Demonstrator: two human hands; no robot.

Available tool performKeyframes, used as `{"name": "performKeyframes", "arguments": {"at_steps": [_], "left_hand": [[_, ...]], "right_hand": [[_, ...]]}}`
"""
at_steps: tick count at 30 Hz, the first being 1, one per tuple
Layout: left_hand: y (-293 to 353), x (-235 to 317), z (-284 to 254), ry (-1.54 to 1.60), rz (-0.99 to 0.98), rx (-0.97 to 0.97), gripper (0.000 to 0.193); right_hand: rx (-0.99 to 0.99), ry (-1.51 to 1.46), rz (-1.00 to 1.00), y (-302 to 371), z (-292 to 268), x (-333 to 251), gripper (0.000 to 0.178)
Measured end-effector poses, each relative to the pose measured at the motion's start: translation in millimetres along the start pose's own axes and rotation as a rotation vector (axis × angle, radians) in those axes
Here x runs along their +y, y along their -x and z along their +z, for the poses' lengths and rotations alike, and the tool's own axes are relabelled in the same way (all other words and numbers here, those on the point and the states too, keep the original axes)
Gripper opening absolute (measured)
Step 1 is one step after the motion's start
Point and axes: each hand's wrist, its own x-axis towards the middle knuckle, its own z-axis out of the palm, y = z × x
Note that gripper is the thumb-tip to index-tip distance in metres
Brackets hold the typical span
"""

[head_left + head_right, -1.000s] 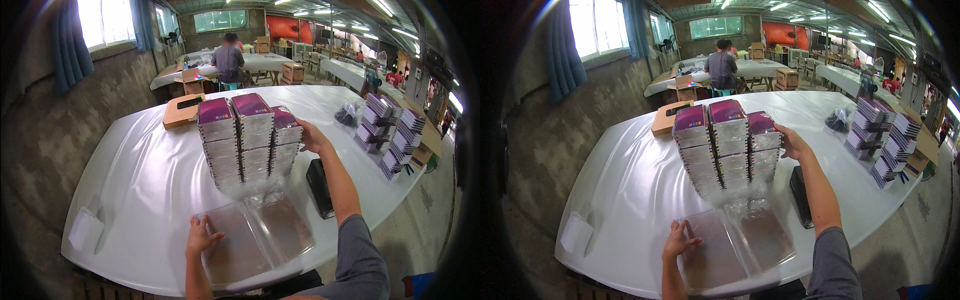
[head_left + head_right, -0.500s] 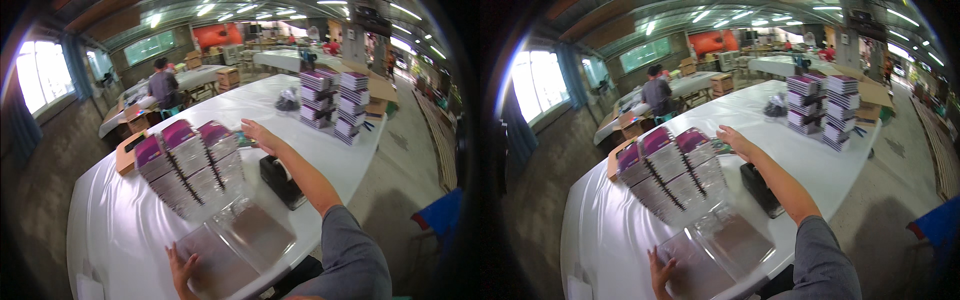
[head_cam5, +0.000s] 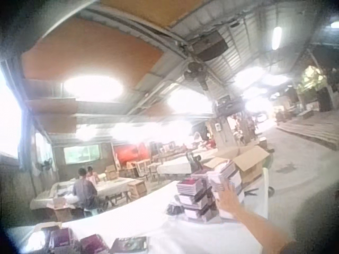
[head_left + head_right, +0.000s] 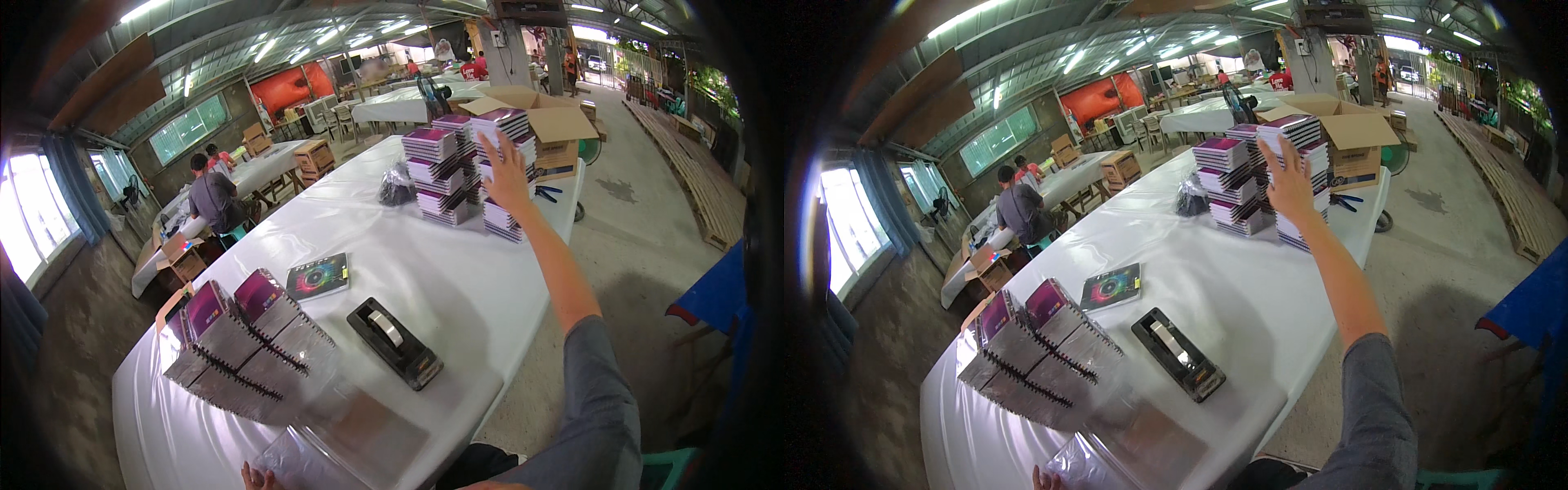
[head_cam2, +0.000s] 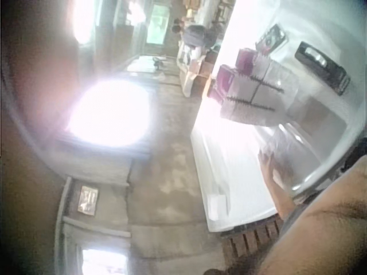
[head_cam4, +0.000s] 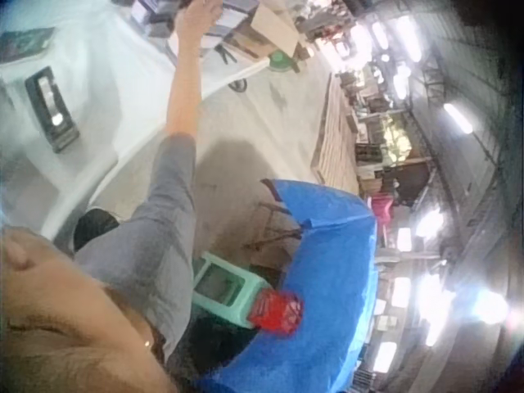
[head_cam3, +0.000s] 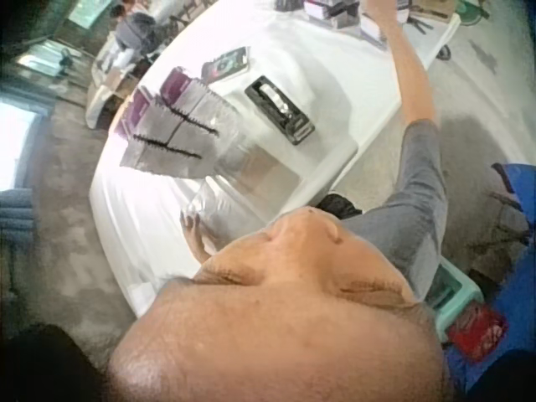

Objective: The person wraps spiral-bound notebooks in clear plastic bags and seals them with tape. They handle the notebooks one at a time, place them in bags, and use a tape dispenser to seal the packages before stacking them on the table.

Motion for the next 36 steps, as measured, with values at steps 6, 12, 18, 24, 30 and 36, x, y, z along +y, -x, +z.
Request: {"name": "performKeyframes", "arguments": {"at_steps": [6,12,18,24,30,36], "left_hand": [[22,20,21,0.06,-0.004,0.101,0.068],[22,12,26,0.074,-0.061,0.168,0.065],[17,-15,9,-0.019,-0.013,0.169,0.067],[28,22,25,0.065,-0.089,0.209,0.067],[15,-14,3,-0.001,0.024,0.301,0.067],[33,21,-4,-0.602,0.345,0.562,0.075]], "right_hand": [[0.012,0.269,0.033,-55,26,49,0.104],[-0.071,0.174,0.044,-67,47,76,0.106],[-0.015,0.291,-0.126,-66,52,79,0.086],[0.037,0.374,-0.335,-78,26,83,0.076],[0.153,0.251,-0.475,-80,-21,51,0.074],[0.156,-0.252,-0.719,-19,-91,-82,0.075]]}}
